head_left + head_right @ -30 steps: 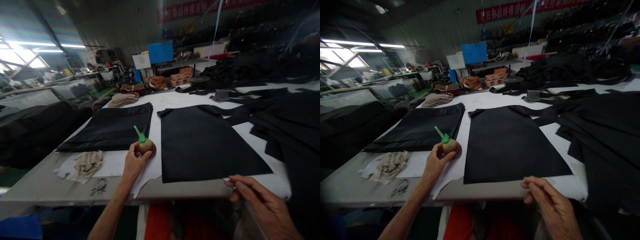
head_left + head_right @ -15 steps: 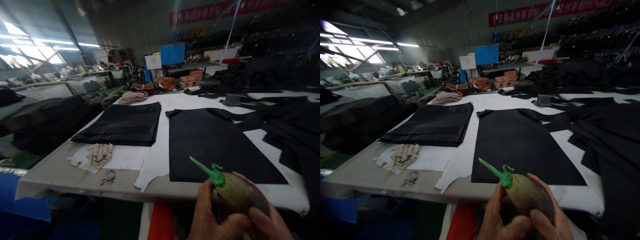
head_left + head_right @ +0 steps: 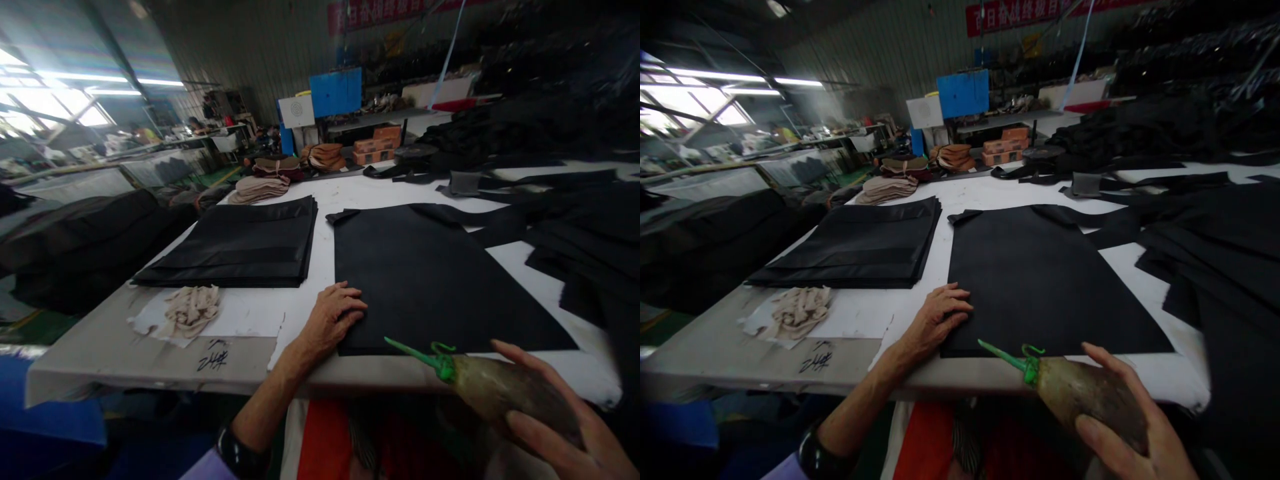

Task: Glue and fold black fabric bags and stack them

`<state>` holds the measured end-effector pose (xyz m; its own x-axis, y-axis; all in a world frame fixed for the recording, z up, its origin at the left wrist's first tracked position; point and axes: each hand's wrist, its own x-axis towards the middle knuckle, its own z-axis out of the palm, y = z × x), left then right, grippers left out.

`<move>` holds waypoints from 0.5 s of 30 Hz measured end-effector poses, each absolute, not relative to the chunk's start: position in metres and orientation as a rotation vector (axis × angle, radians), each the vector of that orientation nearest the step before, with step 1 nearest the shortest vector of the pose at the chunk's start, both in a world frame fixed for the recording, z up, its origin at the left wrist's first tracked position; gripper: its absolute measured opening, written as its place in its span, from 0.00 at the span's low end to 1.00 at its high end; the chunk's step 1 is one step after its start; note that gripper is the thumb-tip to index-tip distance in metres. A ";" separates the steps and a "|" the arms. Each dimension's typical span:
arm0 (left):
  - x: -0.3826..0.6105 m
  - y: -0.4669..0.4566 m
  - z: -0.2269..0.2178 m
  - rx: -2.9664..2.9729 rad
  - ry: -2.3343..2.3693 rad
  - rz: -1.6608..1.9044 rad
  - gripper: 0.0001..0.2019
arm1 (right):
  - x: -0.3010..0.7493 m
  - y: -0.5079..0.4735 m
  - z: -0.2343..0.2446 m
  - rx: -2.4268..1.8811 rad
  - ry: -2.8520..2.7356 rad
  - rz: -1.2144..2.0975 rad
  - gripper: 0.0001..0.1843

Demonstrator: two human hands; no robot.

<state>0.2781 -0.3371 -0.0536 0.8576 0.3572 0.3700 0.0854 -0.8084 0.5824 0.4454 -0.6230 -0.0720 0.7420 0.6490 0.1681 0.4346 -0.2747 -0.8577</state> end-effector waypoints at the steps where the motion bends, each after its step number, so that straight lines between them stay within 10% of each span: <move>1: 0.279 -0.337 -0.056 2.478 0.322 0.619 0.07 | 0.443 -0.621 -0.069 -1.925 -0.817 0.280 0.27; 15: 0.279 -0.341 -0.057 2.634 0.349 0.476 0.11 | 0.411 -0.595 -0.056 -2.067 -1.007 0.072 0.25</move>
